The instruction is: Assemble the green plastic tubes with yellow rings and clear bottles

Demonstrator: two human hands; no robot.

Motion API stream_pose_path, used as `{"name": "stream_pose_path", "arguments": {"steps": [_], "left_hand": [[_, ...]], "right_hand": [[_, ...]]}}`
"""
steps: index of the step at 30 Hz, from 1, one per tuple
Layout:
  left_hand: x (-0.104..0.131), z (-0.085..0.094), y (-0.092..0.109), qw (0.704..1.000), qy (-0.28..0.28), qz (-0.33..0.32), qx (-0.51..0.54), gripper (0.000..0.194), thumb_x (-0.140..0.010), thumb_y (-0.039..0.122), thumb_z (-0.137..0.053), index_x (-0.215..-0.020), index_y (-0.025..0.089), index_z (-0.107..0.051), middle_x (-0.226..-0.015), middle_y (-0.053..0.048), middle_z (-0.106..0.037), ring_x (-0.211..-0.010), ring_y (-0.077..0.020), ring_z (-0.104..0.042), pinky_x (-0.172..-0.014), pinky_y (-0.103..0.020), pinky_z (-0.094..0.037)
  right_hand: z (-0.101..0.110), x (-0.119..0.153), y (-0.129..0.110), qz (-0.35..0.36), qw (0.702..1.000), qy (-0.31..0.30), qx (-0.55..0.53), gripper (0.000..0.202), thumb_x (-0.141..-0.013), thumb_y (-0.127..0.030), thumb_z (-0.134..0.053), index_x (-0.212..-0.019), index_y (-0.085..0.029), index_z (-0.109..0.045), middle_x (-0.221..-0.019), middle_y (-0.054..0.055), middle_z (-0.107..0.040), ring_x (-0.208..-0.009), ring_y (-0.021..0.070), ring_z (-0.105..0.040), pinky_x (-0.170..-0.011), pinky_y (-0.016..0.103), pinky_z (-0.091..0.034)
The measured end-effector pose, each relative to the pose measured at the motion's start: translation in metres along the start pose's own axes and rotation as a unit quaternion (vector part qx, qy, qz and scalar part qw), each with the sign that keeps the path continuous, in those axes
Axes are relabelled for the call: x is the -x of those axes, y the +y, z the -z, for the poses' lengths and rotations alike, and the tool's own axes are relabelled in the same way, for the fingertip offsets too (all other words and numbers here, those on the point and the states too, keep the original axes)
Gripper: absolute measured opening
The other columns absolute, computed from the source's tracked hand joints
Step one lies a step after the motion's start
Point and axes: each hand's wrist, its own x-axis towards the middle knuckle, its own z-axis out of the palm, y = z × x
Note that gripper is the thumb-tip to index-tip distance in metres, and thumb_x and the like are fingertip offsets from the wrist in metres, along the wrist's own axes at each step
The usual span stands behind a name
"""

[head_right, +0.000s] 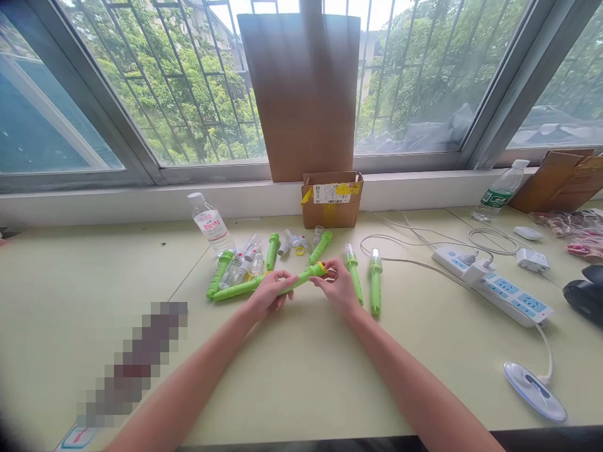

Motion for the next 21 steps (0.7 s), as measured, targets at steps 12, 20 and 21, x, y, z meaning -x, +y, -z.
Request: {"name": "stream_pose_path", "arguments": {"steps": [12, 20, 21], "left_hand": [[0.002, -0.001, 0.004, 1.000, -0.006, 0.020, 0.010, 0.046, -0.069, 0.059, -0.065, -0.071, 0.018, -0.045, -0.053, -0.001, -0.062, -0.030, -0.0064, -0.043, -0.032, -0.018, -0.026], [0.001, -0.011, -0.003, 0.990, 0.074, -0.079, -0.093, 0.043, -0.068, 0.057, -0.066, -0.066, 0.017, -0.050, -0.052, 0.003, -0.055, -0.034, -0.0066, -0.044, -0.032, -0.018, -0.028], [0.001, -0.011, -0.004, 0.987, 0.080, -0.089, -0.105, 0.042, -0.066, 0.056, -0.069, -0.066, 0.018, -0.050, -0.049, 0.005, -0.052, -0.033, -0.0060, -0.042, -0.033, -0.018, -0.028]], "right_hand": [[-0.005, 0.003, -0.002, 0.004, 0.999, 0.038, -0.006, 0.045, -0.060, -0.046, -0.080, -0.076, -0.022, -0.045, -0.093, 0.006, -0.068, -0.070, 0.0206, -0.068, -0.068, 0.040, -0.059], [-0.002, 0.000, -0.002, -0.011, 0.998, 0.064, 0.008, 0.048, -0.056, -0.052, -0.080, -0.074, -0.023, -0.046, -0.070, 0.002, -0.067, -0.063, 0.0219, -0.067, -0.059, 0.037, -0.057], [-0.002, 0.000, -0.002, -0.011, 0.998, 0.063, 0.010, 0.049, -0.055, -0.052, -0.080, -0.074, -0.023, -0.046, -0.069, 0.001, -0.067, -0.062, 0.0217, -0.067, -0.058, 0.037, -0.057]]}}
